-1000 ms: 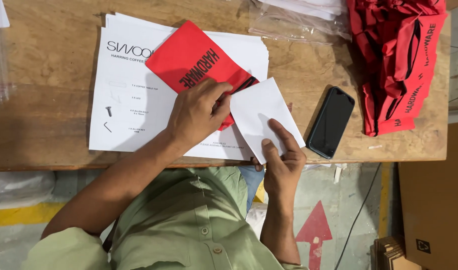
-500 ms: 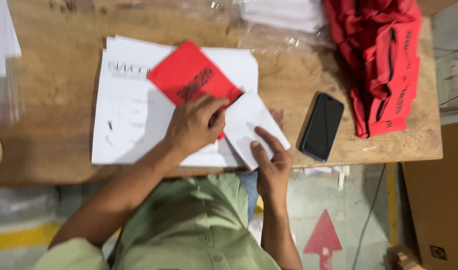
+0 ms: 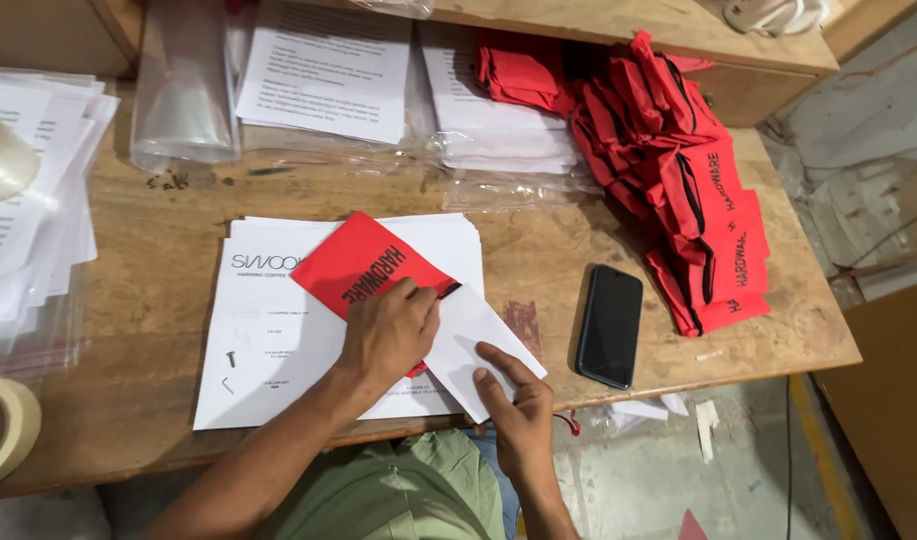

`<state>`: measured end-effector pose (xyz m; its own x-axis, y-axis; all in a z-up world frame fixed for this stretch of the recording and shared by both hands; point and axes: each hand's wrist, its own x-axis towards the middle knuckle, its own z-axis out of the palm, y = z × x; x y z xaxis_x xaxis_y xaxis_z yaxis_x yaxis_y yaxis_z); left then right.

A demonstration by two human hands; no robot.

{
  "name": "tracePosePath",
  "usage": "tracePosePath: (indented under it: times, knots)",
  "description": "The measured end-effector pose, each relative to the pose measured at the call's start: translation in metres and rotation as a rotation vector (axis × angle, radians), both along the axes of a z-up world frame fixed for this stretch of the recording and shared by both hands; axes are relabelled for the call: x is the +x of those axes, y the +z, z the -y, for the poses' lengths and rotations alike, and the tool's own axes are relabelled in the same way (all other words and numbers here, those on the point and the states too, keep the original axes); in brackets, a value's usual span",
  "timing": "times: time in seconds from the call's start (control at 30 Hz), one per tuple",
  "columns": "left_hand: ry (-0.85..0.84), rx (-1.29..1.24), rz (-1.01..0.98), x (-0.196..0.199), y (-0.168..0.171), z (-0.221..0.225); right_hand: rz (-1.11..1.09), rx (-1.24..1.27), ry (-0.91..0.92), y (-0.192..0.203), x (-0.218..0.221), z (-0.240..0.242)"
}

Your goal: Placing assembly instruction manuals and hardware bags into white envelopes for shipping.

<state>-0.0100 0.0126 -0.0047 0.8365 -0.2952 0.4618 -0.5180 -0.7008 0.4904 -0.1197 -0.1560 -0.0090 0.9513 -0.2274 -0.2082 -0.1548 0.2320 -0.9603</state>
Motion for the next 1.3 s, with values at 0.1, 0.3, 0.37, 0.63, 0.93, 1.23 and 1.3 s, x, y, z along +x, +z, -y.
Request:
tracePosePath:
  times: [0.1, 0.3, 0.37, 0.63, 0.93, 1.23, 1.3]
  knots:
    - [0.016, 0.032, -0.018, 0.002, 0.004, -0.001, -0.009, -0.039, -0.014, 0.003, -0.005, 0.0]
    - [-0.008, 0.004, 0.03, 0.002, 0.005, -0.001, -0.012, -0.052, -0.028, 0.009, -0.006, -0.002]
    - [-0.004, 0.041, 0.059, 0.003, -0.001, 0.003, -0.005, -0.07, -0.02, 0.006, -0.002, -0.001]
    - [-0.049, 0.031, 0.157, -0.003, -0.006, 0.001, 0.024, -0.145, -0.041, 0.003, -0.007, -0.018]
    - [-0.05, -0.068, 0.025, 0.011, -0.002, 0.003, 0.009, -0.15, 0.007, -0.001, -0.003, -0.021]
    - [-0.101, -0.194, 0.032, 0.018, 0.018, 0.01, 0.177, -0.704, 0.112, 0.009, -0.006, -0.019]
    - [-0.173, -0.219, 0.084, 0.015, 0.019, 0.01, 0.188, -0.772, 0.155, 0.013, -0.005, -0.018]
